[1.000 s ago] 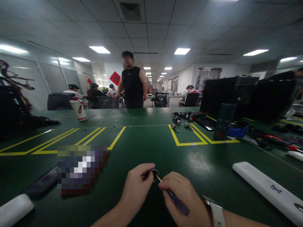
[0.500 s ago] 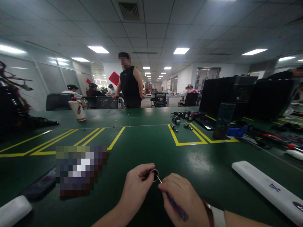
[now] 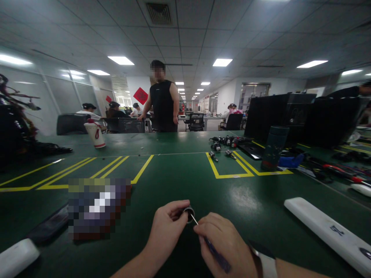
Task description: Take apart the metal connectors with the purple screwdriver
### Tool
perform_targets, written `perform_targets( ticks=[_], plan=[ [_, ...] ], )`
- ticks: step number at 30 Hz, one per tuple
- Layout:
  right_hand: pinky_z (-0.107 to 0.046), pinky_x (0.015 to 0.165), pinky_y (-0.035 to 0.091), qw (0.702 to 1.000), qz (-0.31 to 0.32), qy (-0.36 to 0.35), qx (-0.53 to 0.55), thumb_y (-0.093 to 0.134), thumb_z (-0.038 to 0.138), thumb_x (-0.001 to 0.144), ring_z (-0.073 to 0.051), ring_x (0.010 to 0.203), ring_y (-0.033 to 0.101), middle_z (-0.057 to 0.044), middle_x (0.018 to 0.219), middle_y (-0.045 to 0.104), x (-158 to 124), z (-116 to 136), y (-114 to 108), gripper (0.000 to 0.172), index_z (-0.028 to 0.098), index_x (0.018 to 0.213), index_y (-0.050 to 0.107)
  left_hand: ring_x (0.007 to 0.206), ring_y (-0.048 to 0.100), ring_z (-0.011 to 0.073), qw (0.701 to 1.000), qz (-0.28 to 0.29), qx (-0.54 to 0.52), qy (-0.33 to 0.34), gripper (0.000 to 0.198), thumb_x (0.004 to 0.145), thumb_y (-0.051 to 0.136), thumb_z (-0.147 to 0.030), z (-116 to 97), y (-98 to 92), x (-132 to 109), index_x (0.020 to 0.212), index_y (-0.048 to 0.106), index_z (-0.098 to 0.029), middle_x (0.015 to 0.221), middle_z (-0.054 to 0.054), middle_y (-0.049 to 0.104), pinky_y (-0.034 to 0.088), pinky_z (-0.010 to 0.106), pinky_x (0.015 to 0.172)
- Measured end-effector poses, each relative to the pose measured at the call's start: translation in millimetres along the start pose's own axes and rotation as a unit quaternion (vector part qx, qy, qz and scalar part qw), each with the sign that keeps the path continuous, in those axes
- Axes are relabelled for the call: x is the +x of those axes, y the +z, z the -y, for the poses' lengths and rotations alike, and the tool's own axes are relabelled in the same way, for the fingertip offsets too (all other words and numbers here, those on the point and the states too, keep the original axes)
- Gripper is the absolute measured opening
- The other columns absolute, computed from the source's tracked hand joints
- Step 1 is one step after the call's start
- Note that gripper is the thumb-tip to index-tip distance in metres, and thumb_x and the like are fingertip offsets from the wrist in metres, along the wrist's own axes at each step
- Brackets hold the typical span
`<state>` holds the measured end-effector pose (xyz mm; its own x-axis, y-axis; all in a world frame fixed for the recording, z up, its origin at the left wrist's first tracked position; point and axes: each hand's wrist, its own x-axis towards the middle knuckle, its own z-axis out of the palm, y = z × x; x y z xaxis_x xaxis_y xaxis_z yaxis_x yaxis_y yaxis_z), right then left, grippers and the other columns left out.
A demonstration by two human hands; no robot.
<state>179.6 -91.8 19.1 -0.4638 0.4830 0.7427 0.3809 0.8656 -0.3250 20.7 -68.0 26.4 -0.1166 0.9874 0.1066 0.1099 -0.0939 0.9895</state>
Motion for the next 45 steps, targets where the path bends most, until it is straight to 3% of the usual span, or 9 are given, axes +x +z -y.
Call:
perform_targets(
  ticks=[14, 21, 27, 30, 33, 35, 39, 42, 45],
  plan=[
    [-0.03, 0.065, 0.049, 1.0, 0.008, 0.007, 0.002, 0.044, 0.004, 0.072, -0.019, 0.072, 0.058, -0.009, 0.078, 0.063, 1, 0, -1, 0.026, 0.016, 0.091, 0.056, 0.073, 0.069, 0.0204, 1.0, -0.003, 0.007, -0.008, 0.022, 0.059, 0.061, -0.016, -2, 0.1, -1, 0.079, 0.071, -0.013, 0.079, 0.007, 0.075, 0.055, 0.031, 0.07],
    [-0.029, 0.065, 0.046, 0.999, 0.008, -0.019, 0.043, 0.045, 0.003, 0.072, -0.018, 0.072, 0.057, -0.007, 0.08, 0.063, 1, -4, -5, 0.029, 0.017, 0.095, 0.054, 0.083, 0.066, 0.0185, 0.997, 0.053, -0.038, -0.039, 0.037, 0.059, 0.065, -0.01, -1, -4.1, 7, 0.096, 0.066, -0.015, 0.087, 0.006, 0.072, 0.051, 0.028, 0.074],
    [-0.03, 0.068, 0.046, 0.992, -0.02, 0.082, 0.09, 0.046, 0.006, 0.077, -0.017, 0.074, 0.058, -0.005, 0.079, 0.063, 5, -20, -7, 0.02, 0.017, 0.088, 0.058, 0.083, 0.066, 0.0187, 0.999, 0.047, 0.018, -0.014, 0.051, 0.057, 0.065, -0.006, 11, -19.9, 29, 0.107, 0.061, -0.017, 0.1, 0.006, 0.067, 0.051, 0.03, 0.076],
    [-0.029, 0.067, 0.046, 0.967, -0.028, 0.201, 0.153, 0.049, 0.012, 0.078, -0.016, 0.072, 0.059, -0.004, 0.076, 0.064, 13, -33, -7, 0.014, 0.017, 0.082, 0.062, 0.095, 0.062, 0.0221, 0.995, 0.009, 0.094, 0.045, 0.04, 0.064, 0.064, -0.015, 23, -22.5, 45, 0.103, 0.062, -0.016, 0.1, 0.007, 0.067, 0.049, 0.034, 0.083],
    [-0.029, 0.065, 0.046, 0.908, -0.051, 0.328, 0.257, 0.054, 0.018, 0.076, -0.016, 0.07, 0.06, -0.003, 0.073, 0.065, 23, -51, -6, 0.01, 0.016, 0.079, 0.063, 0.099, 0.061, 0.023, 0.982, 0.003, 0.158, 0.103, 0.036, 0.066, 0.063, -0.018, 33, -18.9, 64, 0.102, 0.063, -0.018, 0.102, 0.006, 0.066, 0.05, 0.037, 0.083],
    [-0.029, 0.066, 0.045, 0.863, -0.079, 0.375, 0.328, 0.058, 0.021, 0.074, -0.016, 0.07, 0.06, -0.003, 0.073, 0.066, 29, -66, -5, 0.01, 0.015, 0.079, 0.064, 0.097, 0.061, 0.0227, 0.965, -0.018, 0.206, 0.164, 0.034, 0.066, 0.062, -0.017, 36, -13.4, 78, 0.1, 0.063, -0.019, 0.101, 0.005, 0.065, 0.049, 0.037, 0.084],
    [-0.028, 0.066, 0.042, 0.804, -0.13, 0.392, 0.427, 0.06, 0.029, 0.074, -0.015, 0.068, 0.058, -0.004, 0.071, 0.066, 41, -97, -2, 0.017, 0.013, 0.074, 0.064, 0.099, 0.058, 0.0229, 0.943, -0.034, 0.258, 0.207, 0.036, 0.07, 0.06, -0.021, 35, 0.3, 106, 0.106, 0.06, -0.019, 0.103, 0.006, 0.062, 0.046, 0.037, 0.086],
    [-0.028, 0.065, 0.042, 0.79, -0.139, 0.391, 0.452, 0.054, 0.036, 0.078, -0.015, 0.068, 0.058, -0.004, 0.07, 0.066, 53, -114, 1, 0.024, 0.014, 0.075, 0.062, 0.093, 0.059, 0.0232, 0.937, -0.037, 0.273, 0.213, 0.036, 0.071, 0.061, -0.025, 34, 8.8, 124, 0.106, 0.06, -0.019, 0.099, 0.005, 0.06, 0.047, 0.036, 0.08],
    [-0.028, 0.064, 0.042, 0.78, -0.14, 0.385, 0.474, 0.054, 0.033, 0.076, -0.015, 0.066, 0.058, -0.003, 0.067, 0.065, 64, -126, 7, 0.019, 0.015, 0.08, 0.059, 0.086, 0.058, 0.0235, 0.933, -0.039, 0.285, 0.217, 0.032, 0.07, 0.062, -0.03, 36, 12.9, 137, 0.101, 0.061, -0.02, 0.094, 0.005, 0.058, 0.047, 0.034, 0.072]
  ],
)
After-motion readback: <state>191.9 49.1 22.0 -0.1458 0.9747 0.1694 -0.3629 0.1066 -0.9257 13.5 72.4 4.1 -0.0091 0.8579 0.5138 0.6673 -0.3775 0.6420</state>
